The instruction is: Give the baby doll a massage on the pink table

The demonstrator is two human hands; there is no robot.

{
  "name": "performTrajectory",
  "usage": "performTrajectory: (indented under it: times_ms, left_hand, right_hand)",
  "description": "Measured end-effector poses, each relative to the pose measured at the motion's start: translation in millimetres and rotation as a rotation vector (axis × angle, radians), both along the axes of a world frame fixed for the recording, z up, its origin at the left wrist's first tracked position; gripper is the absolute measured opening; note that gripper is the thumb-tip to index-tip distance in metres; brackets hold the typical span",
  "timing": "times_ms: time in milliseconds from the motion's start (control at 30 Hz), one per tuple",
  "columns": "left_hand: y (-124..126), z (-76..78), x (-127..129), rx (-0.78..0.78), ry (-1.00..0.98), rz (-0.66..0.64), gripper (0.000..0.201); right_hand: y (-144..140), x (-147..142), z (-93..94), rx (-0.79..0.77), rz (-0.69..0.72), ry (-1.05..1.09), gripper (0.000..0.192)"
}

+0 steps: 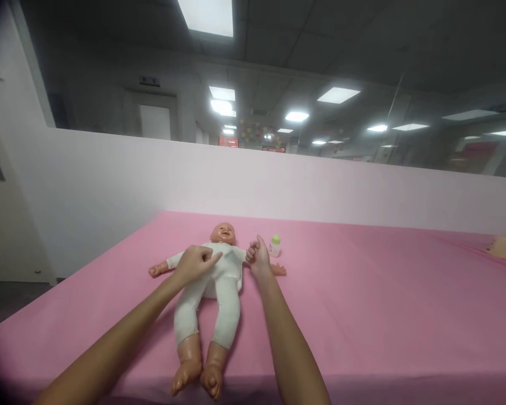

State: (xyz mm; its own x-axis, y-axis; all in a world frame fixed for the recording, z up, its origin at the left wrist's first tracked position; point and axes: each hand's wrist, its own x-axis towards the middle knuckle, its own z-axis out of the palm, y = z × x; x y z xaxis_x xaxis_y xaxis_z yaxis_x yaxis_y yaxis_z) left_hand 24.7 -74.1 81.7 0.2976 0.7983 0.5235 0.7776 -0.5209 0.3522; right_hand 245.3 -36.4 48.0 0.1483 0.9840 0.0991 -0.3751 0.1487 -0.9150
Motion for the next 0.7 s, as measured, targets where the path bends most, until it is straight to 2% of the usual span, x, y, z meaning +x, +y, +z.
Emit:
performTrajectory:
  times_ms: [100,167,233,367,433,600,700]
  left_hand:
    - [-32,-7.8,27,0.048,-0.069,-0.327,0.041]
    - [-48,-16.3,40,0.026,-0.051,-0.483,0.027]
    - [-58,-22.8,47,0.02,-0.034,-0.587,0.012]
    - [-66,-26.1,51,0.028,-0.073,-0.62,0.048]
    - [-68,-25.8,51,0.025,-0.049,-0.621,0.056]
    - [-71,-27.1,54,0.074,0.041,-0.747,0.052]
    - [-70,-26.7,54,0.118,0.053,-0.834,0.04]
  right_hand:
    - [1,-14,-2.0,-0.003,-0.016,0.356,0.045]
    - [-2,-21,-2.6,-0.024,-0.028,0.511,0.039]
    - [-7,-25,-1.2,-0.039,-0.031,0.627,0.036]
    - [-14,-25,4.6,-0.044,-0.077,0.715,0.038]
    - [-16,-22,6.8,-0.034,-0.118,0.711,0.041]
    - [-18,-15,11.1,0.032,-0.182,0.737,0.043]
    - [-19,-13,14.6,0.064,-0.197,0.817,0.044]
